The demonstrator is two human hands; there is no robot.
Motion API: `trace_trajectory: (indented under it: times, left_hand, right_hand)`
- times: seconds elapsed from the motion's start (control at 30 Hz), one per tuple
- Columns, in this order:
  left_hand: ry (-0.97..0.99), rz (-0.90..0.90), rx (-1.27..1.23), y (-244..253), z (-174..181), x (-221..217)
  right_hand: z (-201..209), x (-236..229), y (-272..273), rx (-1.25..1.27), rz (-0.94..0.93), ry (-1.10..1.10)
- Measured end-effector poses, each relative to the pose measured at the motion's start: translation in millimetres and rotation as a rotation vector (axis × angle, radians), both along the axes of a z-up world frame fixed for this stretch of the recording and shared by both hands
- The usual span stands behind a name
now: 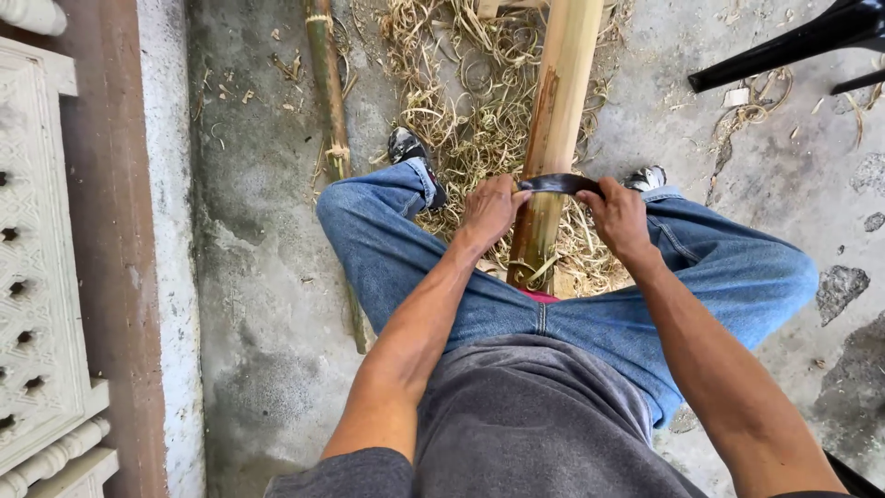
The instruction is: Scraping the outer green layer off a bamboo pole using a curved billhook knife.
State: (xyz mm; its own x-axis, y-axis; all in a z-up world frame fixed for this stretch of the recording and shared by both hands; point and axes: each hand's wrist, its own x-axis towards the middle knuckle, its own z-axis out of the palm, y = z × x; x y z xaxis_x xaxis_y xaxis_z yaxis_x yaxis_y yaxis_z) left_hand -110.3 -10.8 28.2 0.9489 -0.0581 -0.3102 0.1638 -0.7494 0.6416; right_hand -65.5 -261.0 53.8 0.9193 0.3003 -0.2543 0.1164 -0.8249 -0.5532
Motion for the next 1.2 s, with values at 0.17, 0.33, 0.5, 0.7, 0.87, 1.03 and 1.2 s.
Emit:
trace_trajectory:
  times: [0.17, 0.33, 0.5, 0.7, 0.87, 1.03, 1.2]
  left_hand:
    - [-0.021, -0.044, 0.057, -2, 2, -42]
    - [0.361, -0.282, 0.042, 6, 37, -55]
    - [-0.118, -0.086, 0.112, -3, -3, -8]
    - [0.085, -0.141, 0.043, -2, 23, -43]
    - [0.324, -0.253, 0.005, 5, 52, -45]
    - [-0.326, -0.030, 0.125, -9, 32, -4]
    - [-0.140, -0.110, 0.097, -12, 40, -29]
  right_hand:
    - [1, -45, -10, -0.030, -0.065, 0.104]
    - [-26, -63, -36, 0.008, 0.371, 0.406]
    - [3, -4, -6, -0.031, 0.010, 0.242]
    - [-10, -45, -24, -0.026, 0.091, 0.215]
    - [-24, -50, -32, 0.017, 0.317, 0.481]
    - [-17, -3, -15, 0.095, 0.008, 0.033]
    - [-4, -30, -16, 0.079, -0.011, 0.119]
